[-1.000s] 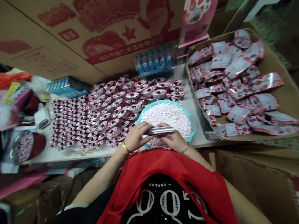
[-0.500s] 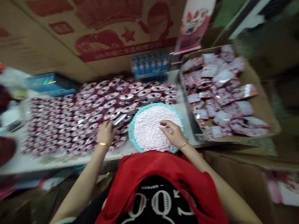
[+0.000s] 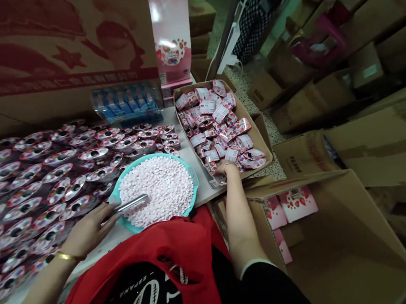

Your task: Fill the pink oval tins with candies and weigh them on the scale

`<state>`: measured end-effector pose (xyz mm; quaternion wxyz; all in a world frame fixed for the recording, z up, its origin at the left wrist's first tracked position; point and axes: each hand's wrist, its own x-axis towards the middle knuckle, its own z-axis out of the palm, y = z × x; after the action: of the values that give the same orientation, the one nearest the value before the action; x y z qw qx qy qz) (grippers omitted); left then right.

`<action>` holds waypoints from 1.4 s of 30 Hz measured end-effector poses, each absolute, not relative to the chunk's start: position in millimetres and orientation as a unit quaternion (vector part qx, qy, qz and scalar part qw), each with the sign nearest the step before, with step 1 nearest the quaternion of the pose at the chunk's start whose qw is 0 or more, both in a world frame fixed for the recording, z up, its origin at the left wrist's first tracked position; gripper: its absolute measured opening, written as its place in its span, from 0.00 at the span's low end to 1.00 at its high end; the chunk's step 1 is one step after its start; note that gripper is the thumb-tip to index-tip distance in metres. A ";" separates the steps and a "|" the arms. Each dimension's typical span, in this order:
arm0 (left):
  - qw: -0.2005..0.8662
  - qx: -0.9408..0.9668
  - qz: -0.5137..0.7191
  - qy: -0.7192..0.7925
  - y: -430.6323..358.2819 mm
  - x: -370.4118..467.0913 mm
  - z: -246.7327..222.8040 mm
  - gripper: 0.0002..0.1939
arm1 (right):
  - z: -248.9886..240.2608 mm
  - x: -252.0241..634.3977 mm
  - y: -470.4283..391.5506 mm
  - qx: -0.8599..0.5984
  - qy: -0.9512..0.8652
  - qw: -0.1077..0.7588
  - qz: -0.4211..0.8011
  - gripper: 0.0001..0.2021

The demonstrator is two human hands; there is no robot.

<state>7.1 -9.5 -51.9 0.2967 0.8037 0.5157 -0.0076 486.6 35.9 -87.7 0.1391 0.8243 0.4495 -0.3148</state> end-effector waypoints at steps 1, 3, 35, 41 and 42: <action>0.299 0.809 -0.023 0.506 -10.2 9.3 -49.6 0.22 | -92.3 486.5 32.0 0.815 0.453 0.146 -0.330 0.18; 0.288 0.817 -0.054 0.496 -12.0 10.9 -46.8 0.20 | -99.9 484.4 23.2 0.806 0.459 0.154 -0.341 0.20; 0.342 0.817 0.123 0.448 1.8 67.5 -56.6 0.15 | -49.6 363.7 -40.7 0.648 0.638 -0.305 -0.282 0.17; 0.290 0.864 0.106 0.397 17.3 77.7 -3.0 0.13 | -41.6 340.9 -34.0 0.610 0.709 -0.245 -0.256 0.17; 0.271 0.874 0.085 0.394 18.8 81.1 4.3 0.13 | -40.7 337.2 -33.5 0.607 0.713 -0.241 -0.257 0.17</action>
<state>81.1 18.8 4.3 0.2707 0.8743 0.3936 0.0855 337.2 -33.5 -40.7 -0.2409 0.6066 0.7127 -0.2570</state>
